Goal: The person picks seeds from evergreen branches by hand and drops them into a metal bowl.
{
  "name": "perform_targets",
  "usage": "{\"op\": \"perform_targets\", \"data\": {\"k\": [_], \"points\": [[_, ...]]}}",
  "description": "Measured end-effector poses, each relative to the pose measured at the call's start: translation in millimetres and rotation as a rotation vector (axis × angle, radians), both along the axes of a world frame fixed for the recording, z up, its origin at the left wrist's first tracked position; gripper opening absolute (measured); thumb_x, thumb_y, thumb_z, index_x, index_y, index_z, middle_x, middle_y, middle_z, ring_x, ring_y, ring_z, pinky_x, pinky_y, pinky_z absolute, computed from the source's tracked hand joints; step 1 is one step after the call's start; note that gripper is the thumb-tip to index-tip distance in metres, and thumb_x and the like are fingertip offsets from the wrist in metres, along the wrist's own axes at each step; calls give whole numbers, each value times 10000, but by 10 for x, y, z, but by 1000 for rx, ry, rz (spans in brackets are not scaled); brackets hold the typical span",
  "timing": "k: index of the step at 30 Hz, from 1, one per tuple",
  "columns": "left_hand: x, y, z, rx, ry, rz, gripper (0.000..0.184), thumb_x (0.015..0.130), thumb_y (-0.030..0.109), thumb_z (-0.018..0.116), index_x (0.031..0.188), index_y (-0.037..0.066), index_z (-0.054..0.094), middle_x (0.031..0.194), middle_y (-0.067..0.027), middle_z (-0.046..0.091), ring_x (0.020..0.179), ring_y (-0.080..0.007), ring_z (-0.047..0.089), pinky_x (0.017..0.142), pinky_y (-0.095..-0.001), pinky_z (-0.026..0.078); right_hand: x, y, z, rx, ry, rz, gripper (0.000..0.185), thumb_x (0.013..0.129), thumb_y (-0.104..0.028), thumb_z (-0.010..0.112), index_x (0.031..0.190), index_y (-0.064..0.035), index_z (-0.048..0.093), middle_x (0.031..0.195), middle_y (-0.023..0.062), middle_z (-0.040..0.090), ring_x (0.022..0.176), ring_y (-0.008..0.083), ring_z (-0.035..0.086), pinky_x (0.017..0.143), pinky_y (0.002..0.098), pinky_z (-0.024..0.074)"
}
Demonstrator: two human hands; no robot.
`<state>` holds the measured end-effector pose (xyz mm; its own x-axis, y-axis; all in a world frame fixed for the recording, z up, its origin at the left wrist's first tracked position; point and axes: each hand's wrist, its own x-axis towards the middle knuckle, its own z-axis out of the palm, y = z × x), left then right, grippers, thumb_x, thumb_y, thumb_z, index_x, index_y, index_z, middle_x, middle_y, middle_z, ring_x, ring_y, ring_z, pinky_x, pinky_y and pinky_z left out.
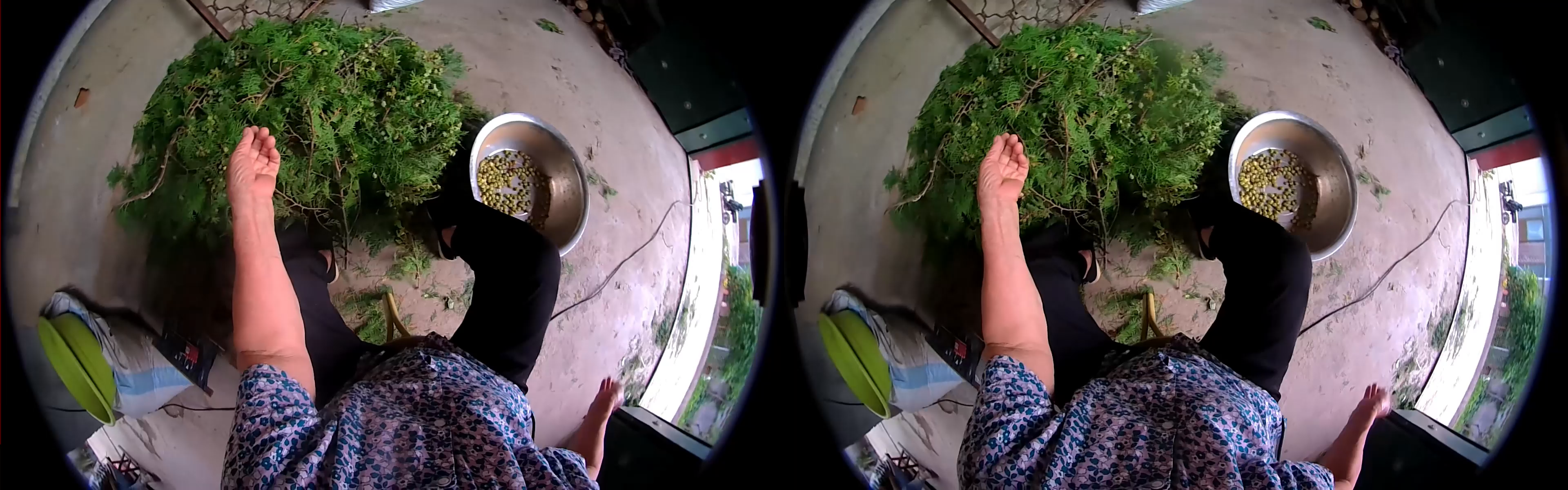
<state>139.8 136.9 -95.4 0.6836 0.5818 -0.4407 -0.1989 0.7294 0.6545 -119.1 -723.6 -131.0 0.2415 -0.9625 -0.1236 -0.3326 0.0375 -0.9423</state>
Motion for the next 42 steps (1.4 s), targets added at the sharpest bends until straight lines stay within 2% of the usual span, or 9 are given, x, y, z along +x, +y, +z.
{"op": "perform_targets", "data": {"k": [3,6,9,13,16,19,27,30,42], "points": [[-60,50,9,-15,-12,52,163,837,190,607,917,57,556,840,-47,605,709,-152,564,620,-259,462,1519,1614,458,80,-182,502,372,863,-201,524,1176,-10,457,998,104,572,935,221,565,807,322,466],[-117,102,61,-42,-37,80,152,837,182,606,905,54,559,832,-46,604,703,-150,561,617,-258,465,2317,3381,913,101,-275,851,354,857,-148,548,1167,10,486,990,108,580,860,188,583,698,276,482],[-170,201,77,-55,-86,99,154,833,189,610,903,61,560,829,-38,600,702,-147,556,609,-255,458,2551,4639,774,262,-202,1131,247,866,-108,534,1071,29,536,876,103,584,725,180,603,596,264,505],[-233,301,110,-83,-94,192,155,844,195,596,894,54,554,814,-35,591,707,-142,549,612,-250,453,2661,5695,-50,717,134,1423,220,868,-99,509,1043,27,553,858,108,602,704,186,606,574,277,511],[-277,382,140,-132,-122,210,146,856,196,577,879,53,577,793,-13,605,695,-129,551,619,-255,449,2707,6295,-686,879,245,1545,260,856,-113,507,1072,26,544,877,114,606,699,194,608,559,290,513],[-330,445,202,-140,-164,210,143,861,198,569,871,56,584,776,-7,605,685,-121,552,615,-250,447,2777,6862,-806,860,345,1611,318,880,-150,487,1150,17,490,987,123,573,767,202,597,617,304,508],[-408,533,179,-199,-171,251,163,867,225,554,884,68,594,748,10,608,659,-108,558,605,-250,461,3036,7767,-1057,955,170,1662,383,854,-120,522,1201,-6,409,887,57,506,764,197,600,597,328,513],[-390,509,211,-204,-179,279,134,852,193,584,872,60,581,767,-8,589,657,-119,538,572,-239,451,3063,7896,-953,935,94,1582,231,863,-101,515,1069,2,511,825,55,533,602,158,573,521,300,512],[-383,432,138,-196,-170,295,135,834,163,601,913,56,579,799,-26,596,661,-121,541,589,-227,443,3667,7494,607,568,-138,1841,160,897,-97,458,948,10,565,777,80,607,553,111,557,487,249,479]]}}
